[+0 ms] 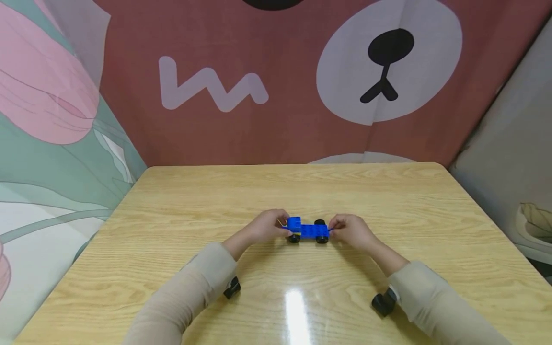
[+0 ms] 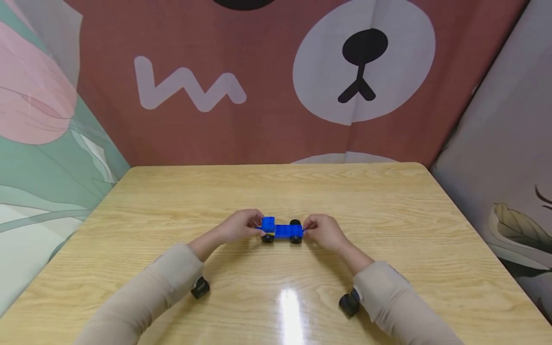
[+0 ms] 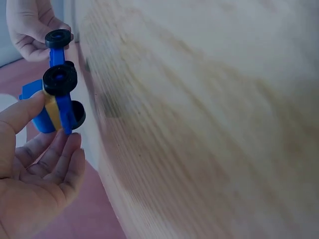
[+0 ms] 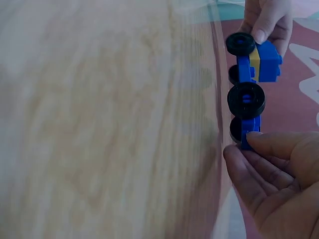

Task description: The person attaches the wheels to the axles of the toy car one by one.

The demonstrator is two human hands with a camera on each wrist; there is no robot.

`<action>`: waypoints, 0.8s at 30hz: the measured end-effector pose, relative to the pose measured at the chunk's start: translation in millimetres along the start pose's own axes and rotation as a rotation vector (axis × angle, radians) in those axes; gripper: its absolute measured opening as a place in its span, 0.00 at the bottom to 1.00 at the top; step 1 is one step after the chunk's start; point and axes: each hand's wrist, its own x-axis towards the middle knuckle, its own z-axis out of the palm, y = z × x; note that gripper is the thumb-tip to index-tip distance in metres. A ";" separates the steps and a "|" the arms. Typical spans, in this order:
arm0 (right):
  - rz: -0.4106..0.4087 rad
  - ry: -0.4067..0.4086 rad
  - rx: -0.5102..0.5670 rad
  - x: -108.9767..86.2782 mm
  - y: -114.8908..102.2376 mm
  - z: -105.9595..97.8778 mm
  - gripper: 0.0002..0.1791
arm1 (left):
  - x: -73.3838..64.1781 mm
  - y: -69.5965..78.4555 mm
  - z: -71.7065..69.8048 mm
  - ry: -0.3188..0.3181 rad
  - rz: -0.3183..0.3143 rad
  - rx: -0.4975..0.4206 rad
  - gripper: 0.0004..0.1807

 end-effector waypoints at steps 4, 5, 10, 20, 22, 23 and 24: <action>0.002 0.000 -0.041 2.5 2.4 -1.6 0.03 | 3.0 -1.1 1.4 -0.021 0.007 0.040 0.20; 0.003 -0.001 -0.051 3.0 2.5 -2.2 0.03 | 3.7 -1.3 1.6 -0.024 0.009 0.046 0.20; 0.002 -0.022 -0.090 6.8 2.7 -4.6 0.03 | 6.1 -1.7 0.6 -0.024 0.008 0.078 0.19; 0.023 -0.075 -0.065 11.4 1.6 -5.6 0.04 | 7.3 -4.4 1.1 -0.031 0.003 0.069 0.20; 0.032 -0.089 -0.036 11.4 2.8 -5.7 0.04 | 7.4 -6.4 2.3 -0.029 -0.001 0.060 0.20; 0.029 -0.094 -0.032 11.6 3.4 -6.0 0.04 | 7.5 -7.1 2.7 -0.029 -0.003 0.056 0.21; 0.025 -0.102 -0.029 11.6 4.1 -6.4 0.04 | 7.5 -8.2 2.8 -0.030 -0.006 0.050 0.21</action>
